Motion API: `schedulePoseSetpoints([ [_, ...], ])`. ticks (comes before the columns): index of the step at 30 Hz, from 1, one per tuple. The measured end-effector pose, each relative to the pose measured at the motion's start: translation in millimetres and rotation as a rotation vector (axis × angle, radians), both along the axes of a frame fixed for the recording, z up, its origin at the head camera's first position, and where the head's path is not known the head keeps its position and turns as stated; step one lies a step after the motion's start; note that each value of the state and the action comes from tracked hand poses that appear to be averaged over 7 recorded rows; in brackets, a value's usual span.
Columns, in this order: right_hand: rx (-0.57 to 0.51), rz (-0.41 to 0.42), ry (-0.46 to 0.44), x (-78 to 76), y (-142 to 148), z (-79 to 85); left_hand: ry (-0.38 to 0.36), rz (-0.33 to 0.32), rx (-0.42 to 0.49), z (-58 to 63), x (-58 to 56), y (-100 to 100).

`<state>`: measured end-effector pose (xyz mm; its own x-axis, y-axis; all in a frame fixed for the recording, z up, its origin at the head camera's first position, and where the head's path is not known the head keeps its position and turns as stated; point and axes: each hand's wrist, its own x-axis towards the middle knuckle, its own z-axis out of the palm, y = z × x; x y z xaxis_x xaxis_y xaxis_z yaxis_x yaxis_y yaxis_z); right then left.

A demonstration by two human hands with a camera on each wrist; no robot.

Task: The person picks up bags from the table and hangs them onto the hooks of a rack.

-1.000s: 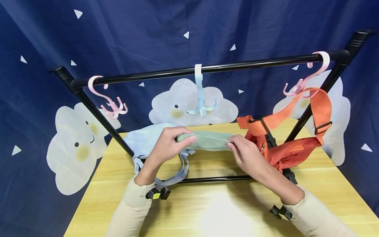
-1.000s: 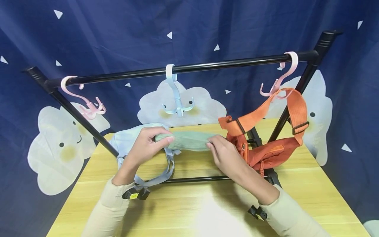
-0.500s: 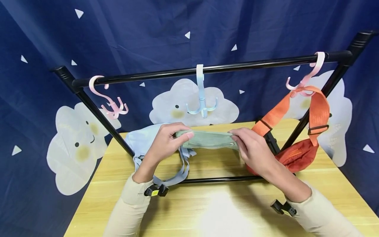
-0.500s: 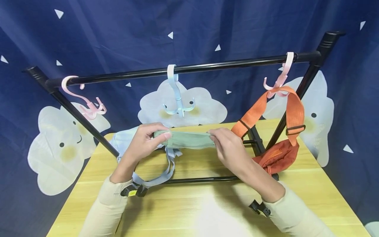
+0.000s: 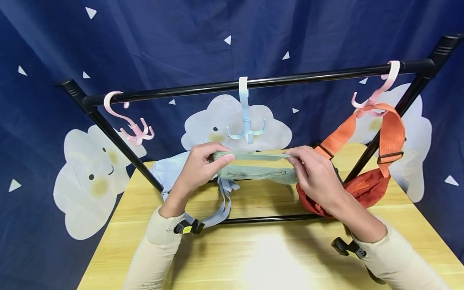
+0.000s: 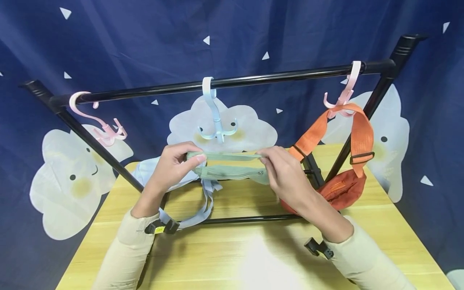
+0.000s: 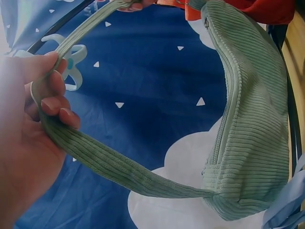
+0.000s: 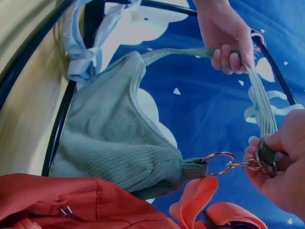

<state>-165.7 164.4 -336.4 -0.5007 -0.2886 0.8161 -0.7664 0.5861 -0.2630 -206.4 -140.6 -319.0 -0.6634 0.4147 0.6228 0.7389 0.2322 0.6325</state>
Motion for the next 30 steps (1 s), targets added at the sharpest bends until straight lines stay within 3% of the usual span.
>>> schedulePoseSetpoints([
  [7,0.006,-0.011,0.002,-0.4,0,4.8,0.043,-0.017,0.010,7.1,-4.4,-2],
  [14,-0.012,-0.009,0.063,-1.5,-1,8.7,0.102,-0.020,0.019,14.3,-10.8,-4],
  [24,0.048,-0.010,0.048,2.5,2,14.3,0.203,-0.071,0.009,24.0,-13.3,-6],
  [30,-0.023,0.016,0.101,2.8,-1,18.4,0.249,-0.060,0.006,34.6,-13.5,-5],
])
